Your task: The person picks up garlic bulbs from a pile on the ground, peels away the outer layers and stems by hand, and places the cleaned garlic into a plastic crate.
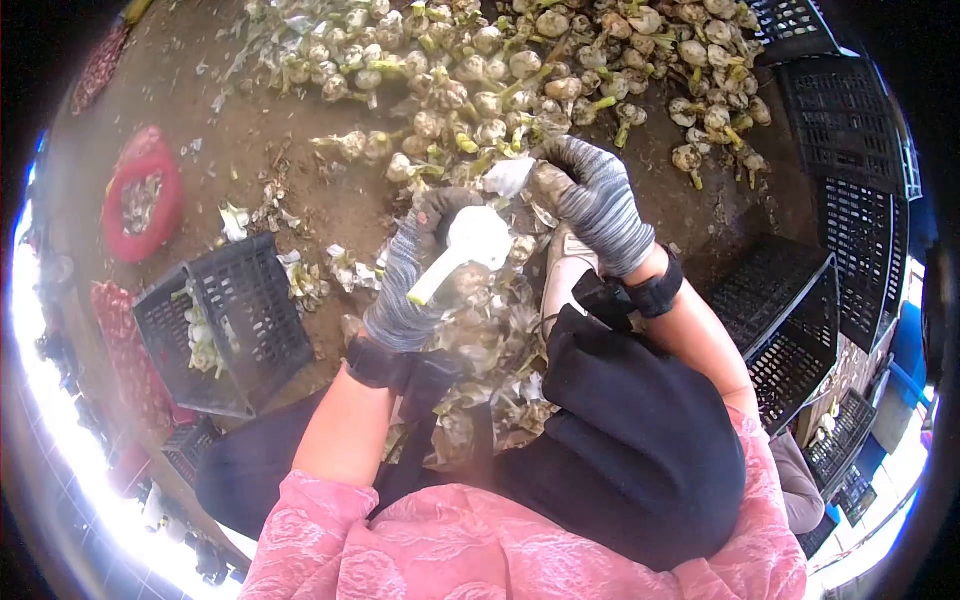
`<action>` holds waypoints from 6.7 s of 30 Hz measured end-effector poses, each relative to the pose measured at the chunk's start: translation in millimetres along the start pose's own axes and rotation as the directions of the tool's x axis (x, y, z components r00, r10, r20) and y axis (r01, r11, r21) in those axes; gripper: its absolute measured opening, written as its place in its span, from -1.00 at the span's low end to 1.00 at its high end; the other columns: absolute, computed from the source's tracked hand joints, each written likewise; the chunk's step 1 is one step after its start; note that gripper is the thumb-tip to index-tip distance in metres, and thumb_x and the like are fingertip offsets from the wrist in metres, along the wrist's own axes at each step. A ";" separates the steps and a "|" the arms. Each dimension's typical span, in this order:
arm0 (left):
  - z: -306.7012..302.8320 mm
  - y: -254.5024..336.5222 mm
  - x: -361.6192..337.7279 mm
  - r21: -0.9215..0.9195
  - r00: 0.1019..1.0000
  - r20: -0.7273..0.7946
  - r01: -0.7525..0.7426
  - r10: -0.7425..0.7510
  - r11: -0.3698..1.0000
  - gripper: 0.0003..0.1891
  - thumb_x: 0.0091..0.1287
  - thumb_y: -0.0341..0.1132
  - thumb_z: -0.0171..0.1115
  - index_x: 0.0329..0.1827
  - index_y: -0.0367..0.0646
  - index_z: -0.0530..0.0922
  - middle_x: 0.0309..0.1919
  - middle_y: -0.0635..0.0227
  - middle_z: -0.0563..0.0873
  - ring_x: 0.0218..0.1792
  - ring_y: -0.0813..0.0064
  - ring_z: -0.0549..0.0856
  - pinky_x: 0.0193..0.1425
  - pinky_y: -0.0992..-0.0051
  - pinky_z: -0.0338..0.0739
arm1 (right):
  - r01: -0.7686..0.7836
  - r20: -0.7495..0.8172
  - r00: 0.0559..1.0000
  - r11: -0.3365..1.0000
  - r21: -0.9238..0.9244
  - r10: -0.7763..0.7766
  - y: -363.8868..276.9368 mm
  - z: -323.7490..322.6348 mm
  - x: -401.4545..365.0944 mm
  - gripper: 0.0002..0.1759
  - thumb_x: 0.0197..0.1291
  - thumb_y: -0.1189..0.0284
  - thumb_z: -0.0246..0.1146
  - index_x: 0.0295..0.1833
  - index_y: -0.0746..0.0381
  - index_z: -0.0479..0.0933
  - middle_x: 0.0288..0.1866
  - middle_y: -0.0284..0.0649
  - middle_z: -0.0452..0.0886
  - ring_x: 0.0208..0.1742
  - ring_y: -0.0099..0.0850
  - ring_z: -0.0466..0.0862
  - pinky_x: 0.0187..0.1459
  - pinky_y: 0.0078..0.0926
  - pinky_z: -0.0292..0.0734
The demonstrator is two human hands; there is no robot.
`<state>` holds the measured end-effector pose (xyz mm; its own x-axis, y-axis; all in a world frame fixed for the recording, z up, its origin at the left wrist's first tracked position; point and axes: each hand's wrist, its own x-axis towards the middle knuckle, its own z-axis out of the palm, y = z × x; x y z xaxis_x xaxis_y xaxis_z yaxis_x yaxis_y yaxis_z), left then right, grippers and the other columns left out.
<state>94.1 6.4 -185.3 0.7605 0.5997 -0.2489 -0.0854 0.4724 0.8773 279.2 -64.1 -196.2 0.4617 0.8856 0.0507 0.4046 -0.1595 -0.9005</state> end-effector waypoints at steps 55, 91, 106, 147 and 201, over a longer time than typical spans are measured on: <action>-39.3 19.6 0.7 0.858 0.979 -0.034 -0.074 0.200 0.508 -0.79 0.19 -0.42 0.09 -0.10 -0.19 0.48 -0.37 0.39 0.62 -0.36 0.52 0.61 -0.21 0.49 0.56 | 0.127 0.289 0.957 0.905 -0.405 -0.005 11.2 28.6 5.4 -0.84 -0.13 0.43 0.19 -0.37 0.24 0.53 -0.49 -0.02 0.53 -0.41 -0.07 0.55 -0.34 -0.25 0.45; 5.0 -16.6 6.1 0.643 0.961 -0.100 -0.134 0.256 0.754 -0.48 -0.13 -0.36 0.44 -0.10 -0.21 0.38 -0.23 0.35 0.49 -0.19 0.53 0.49 -0.03 0.52 0.42 | -0.376 0.456 0.877 0.808 0.454 0.152 -6.6 10.2 1.7 -0.64 -0.08 0.42 0.39 -0.18 0.35 0.48 -0.34 -0.34 0.56 -0.31 -0.63 0.48 -0.23 -0.59 0.45; 6.9 -5.2 -1.8 0.593 0.959 -0.080 -0.174 0.272 0.787 -0.44 -0.15 -0.38 0.47 -0.06 -0.23 0.38 -0.18 0.34 0.51 -0.14 0.50 0.51 0.03 0.50 0.42 | -0.366 0.485 0.871 0.759 0.538 0.076 -15.1 5.1 1.0 -0.62 -0.06 0.45 0.38 -0.12 0.34 0.46 -0.30 -0.38 0.54 -0.26 -0.64 0.46 -0.20 -0.61 0.43; -1.9 -10.3 -0.7 -0.060 0.983 -0.164 0.073 -0.082 0.995 -0.45 0.07 -0.30 0.28 0.14 -0.19 0.29 -0.15 0.24 0.56 -0.29 0.45 0.62 -0.28 0.50 0.58 | -0.485 0.521 0.838 0.661 0.572 0.164 -8.9 13.7 -7.6 -0.83 0.03 0.51 0.21 -0.22 0.28 0.48 -0.36 -0.40 0.52 -0.33 -0.65 0.46 -0.26 -0.69 0.41; -13.5 -10.5 -8.6 -0.227 0.998 -0.053 0.009 -0.022 0.974 -0.40 0.07 -0.25 0.32 0.19 -0.14 0.30 -0.02 0.23 0.52 -0.03 0.37 0.53 0.00 0.37 0.49 | 0.077 0.539 0.835 0.947 -0.311 0.109 -6.6 13.9 -2.5 -0.85 -0.09 0.38 0.23 -0.40 0.23 0.54 -0.46 -0.03 0.56 -0.38 -0.07 0.57 -0.33 -0.23 0.46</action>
<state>79.8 5.0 -197.9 0.7270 0.6226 -0.2894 -0.2222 0.6122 0.7589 264.4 -59.2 -196.4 0.0037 0.9574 -0.2888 0.6642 -0.2182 -0.7150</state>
